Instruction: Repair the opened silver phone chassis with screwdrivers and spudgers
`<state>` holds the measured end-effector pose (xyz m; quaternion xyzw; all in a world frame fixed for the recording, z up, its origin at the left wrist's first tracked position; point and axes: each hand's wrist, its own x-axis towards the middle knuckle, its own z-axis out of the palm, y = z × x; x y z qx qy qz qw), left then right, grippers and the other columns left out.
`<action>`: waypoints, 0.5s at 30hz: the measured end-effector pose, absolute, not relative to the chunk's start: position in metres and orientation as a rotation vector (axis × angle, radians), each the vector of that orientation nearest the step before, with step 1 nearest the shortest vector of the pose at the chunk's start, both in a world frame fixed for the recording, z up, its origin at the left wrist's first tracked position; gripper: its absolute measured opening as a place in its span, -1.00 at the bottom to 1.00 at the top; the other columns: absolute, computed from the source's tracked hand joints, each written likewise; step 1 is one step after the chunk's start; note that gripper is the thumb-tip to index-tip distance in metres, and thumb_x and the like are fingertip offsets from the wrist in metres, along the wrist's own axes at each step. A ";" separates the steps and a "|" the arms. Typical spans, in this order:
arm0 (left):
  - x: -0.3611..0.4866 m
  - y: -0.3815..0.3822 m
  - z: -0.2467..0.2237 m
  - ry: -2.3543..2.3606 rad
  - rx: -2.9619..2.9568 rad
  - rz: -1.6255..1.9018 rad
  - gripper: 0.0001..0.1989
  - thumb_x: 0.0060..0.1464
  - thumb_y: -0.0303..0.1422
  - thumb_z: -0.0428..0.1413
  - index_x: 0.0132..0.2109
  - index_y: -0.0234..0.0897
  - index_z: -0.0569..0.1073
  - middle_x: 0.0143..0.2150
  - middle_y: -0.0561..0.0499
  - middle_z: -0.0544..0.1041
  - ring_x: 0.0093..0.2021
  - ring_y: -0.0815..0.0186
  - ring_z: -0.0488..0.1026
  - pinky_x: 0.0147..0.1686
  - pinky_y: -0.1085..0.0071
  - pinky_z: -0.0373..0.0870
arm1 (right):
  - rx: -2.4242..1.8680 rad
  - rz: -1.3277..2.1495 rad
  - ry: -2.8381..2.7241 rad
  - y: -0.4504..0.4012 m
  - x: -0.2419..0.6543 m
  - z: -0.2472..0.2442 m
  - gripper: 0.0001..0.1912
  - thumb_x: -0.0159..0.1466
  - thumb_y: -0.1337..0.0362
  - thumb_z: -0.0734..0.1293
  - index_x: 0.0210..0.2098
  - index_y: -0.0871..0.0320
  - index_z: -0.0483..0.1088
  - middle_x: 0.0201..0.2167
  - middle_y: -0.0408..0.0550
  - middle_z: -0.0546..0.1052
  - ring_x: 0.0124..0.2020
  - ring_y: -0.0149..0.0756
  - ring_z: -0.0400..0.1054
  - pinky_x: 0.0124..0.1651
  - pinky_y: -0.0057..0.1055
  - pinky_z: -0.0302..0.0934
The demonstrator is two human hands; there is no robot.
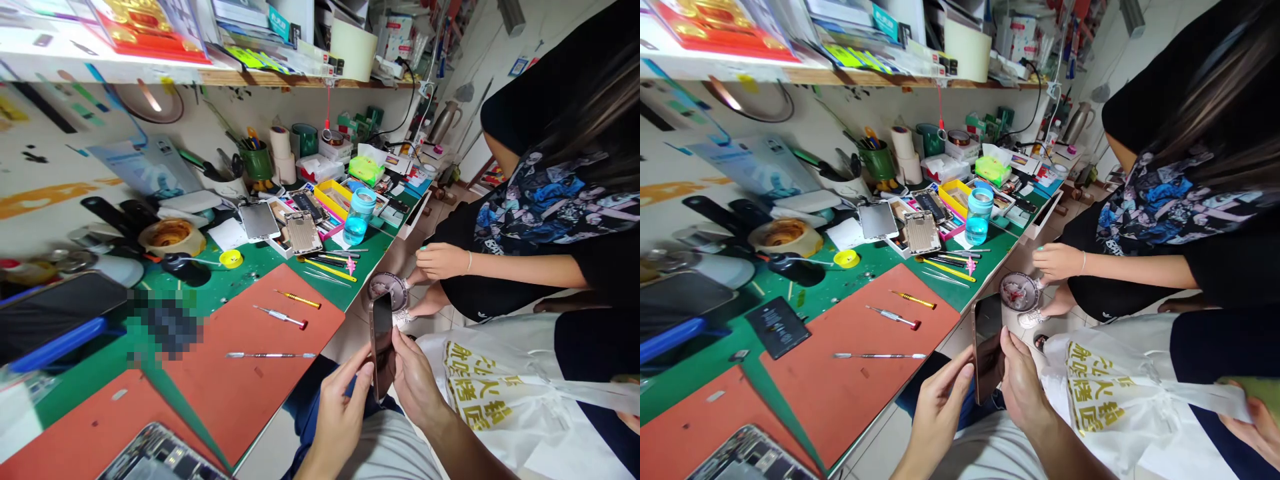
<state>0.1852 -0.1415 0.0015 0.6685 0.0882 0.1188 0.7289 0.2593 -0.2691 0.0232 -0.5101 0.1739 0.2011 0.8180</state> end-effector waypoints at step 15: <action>0.203 -0.132 0.023 0.191 0.916 0.147 -0.41 0.35 -0.12 0.28 0.44 -0.08 0.44 0.50 -0.11 0.37 0.52 -0.05 0.28 0.47 0.12 0.33 | -1.094 0.575 0.458 -0.264 0.241 0.033 -0.53 0.13 -0.06 0.68 -0.05 0.00 0.69 0.00 -0.07 0.73 0.24 -0.01 0.52 0.36 -0.18 0.38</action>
